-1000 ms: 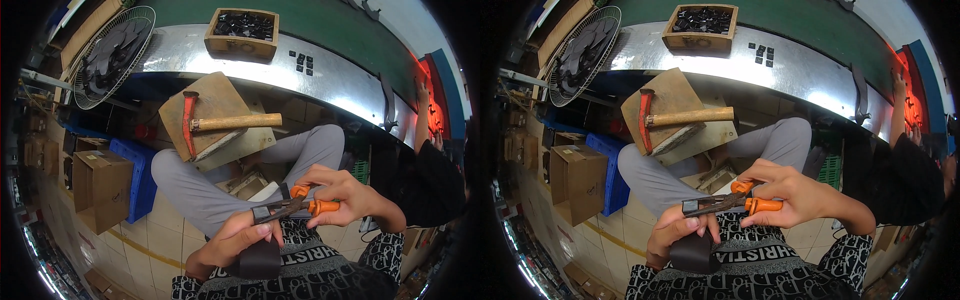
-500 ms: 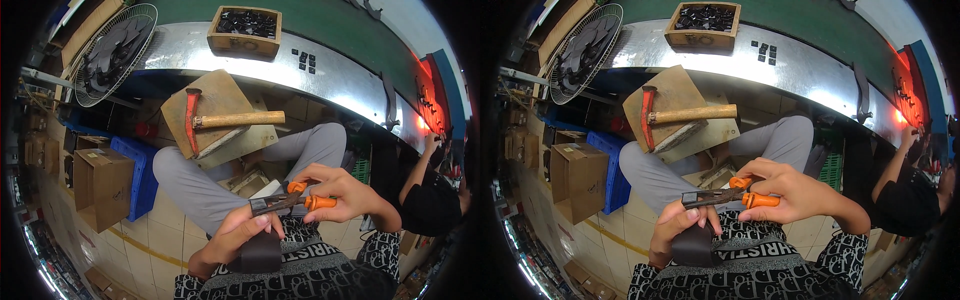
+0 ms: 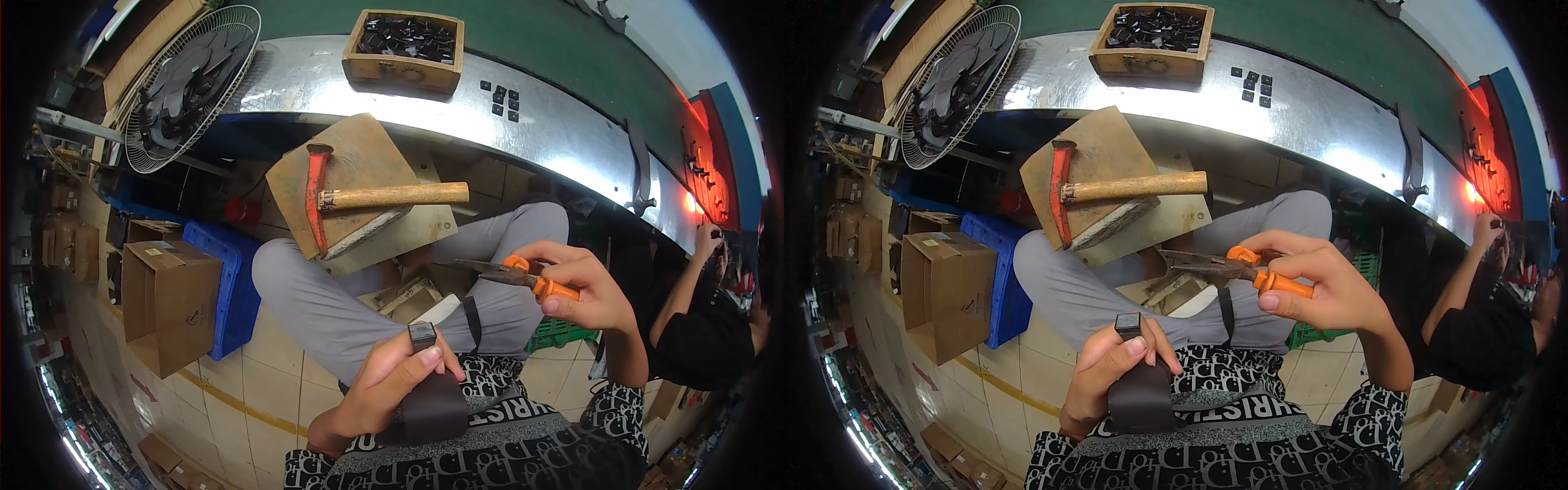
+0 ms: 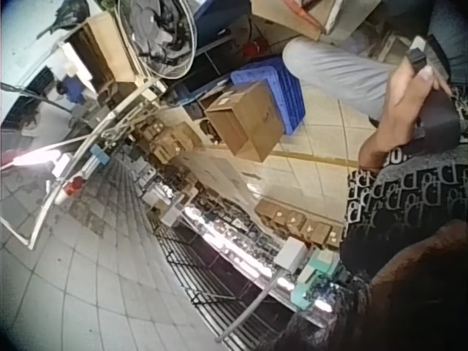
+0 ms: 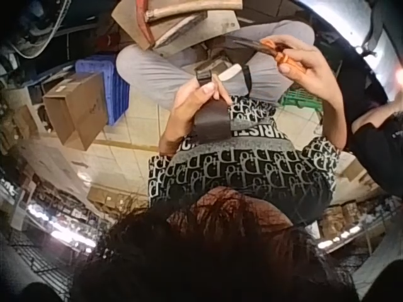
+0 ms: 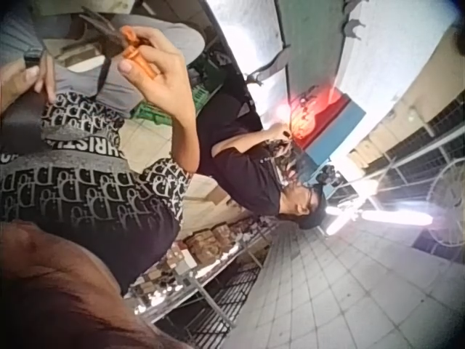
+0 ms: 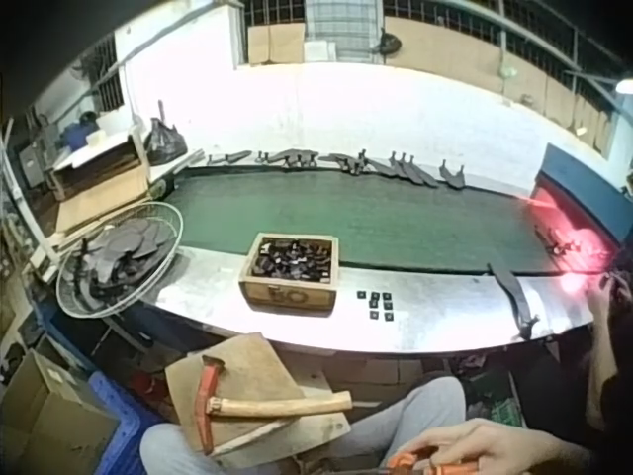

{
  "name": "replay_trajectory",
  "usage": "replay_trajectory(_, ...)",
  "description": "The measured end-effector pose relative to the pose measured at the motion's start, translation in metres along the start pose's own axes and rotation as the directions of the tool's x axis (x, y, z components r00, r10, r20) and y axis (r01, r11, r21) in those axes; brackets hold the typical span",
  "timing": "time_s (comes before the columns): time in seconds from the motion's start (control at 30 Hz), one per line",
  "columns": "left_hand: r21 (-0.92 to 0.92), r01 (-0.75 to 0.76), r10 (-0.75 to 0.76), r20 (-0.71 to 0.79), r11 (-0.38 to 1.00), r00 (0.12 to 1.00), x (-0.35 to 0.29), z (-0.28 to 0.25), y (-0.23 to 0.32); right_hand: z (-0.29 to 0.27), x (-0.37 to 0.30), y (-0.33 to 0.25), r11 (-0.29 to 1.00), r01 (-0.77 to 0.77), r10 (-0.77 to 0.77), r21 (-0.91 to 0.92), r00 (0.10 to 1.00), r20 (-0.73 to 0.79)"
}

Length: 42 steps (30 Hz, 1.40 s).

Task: Manually assemble shoe upper components by placing and securing small pieces.

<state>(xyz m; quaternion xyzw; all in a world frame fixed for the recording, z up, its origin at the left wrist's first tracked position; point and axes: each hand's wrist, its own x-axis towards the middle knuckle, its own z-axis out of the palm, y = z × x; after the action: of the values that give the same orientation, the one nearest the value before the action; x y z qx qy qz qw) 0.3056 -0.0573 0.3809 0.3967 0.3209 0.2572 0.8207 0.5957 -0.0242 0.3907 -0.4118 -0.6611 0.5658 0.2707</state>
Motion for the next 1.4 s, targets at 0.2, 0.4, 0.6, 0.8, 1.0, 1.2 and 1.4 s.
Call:
replay_trajectory(0.2,0.013,0.046,-0.045,-0.017,0.999,0.999,0.000,0.003,0.002,0.002,0.002,0.000,1.000,0.002,-0.003,0.014,0.999,0.044)
replay_trajectory(0.4,-0.162,0.109,-0.104,0.042,0.981,0.994,0.001,0.004,0.001,0.007,0.007,0.001,0.999,0.044,-0.041,-0.016,0.988,0.151)
replay_trajectory(0.6,-0.124,0.061,-0.061,0.004,0.990,0.998,0.001,0.006,0.003,0.013,0.011,0.000,0.992,0.080,-0.058,-0.100,0.978,0.202)
replay_trajectory(0.8,-0.085,0.083,-0.084,-0.017,0.993,0.996,0.002,0.006,0.004,0.015,0.014,-0.005,0.985,0.104,-0.074,-0.138,0.976,0.206)
replay_trajectory(1.0,-0.049,0.066,-0.066,-0.007,0.997,0.998,0.001,0.004,0.005,0.025,0.014,-0.001,0.981,0.166,-0.150,-0.101,0.977,0.150)
replay_trajectory(1.2,-0.125,0.034,-0.018,0.125,0.992,0.992,0.005,-0.001,0.006,0.025,0.015,0.006,0.968,0.244,-0.231,-0.063,0.959,0.163)
replay_trajectory(1.4,-0.202,0.006,0.039,0.218,0.979,0.975,0.013,-0.011,-0.006,0.027,0.014,0.014,0.964,0.263,-0.256,-0.038,0.958,0.132)
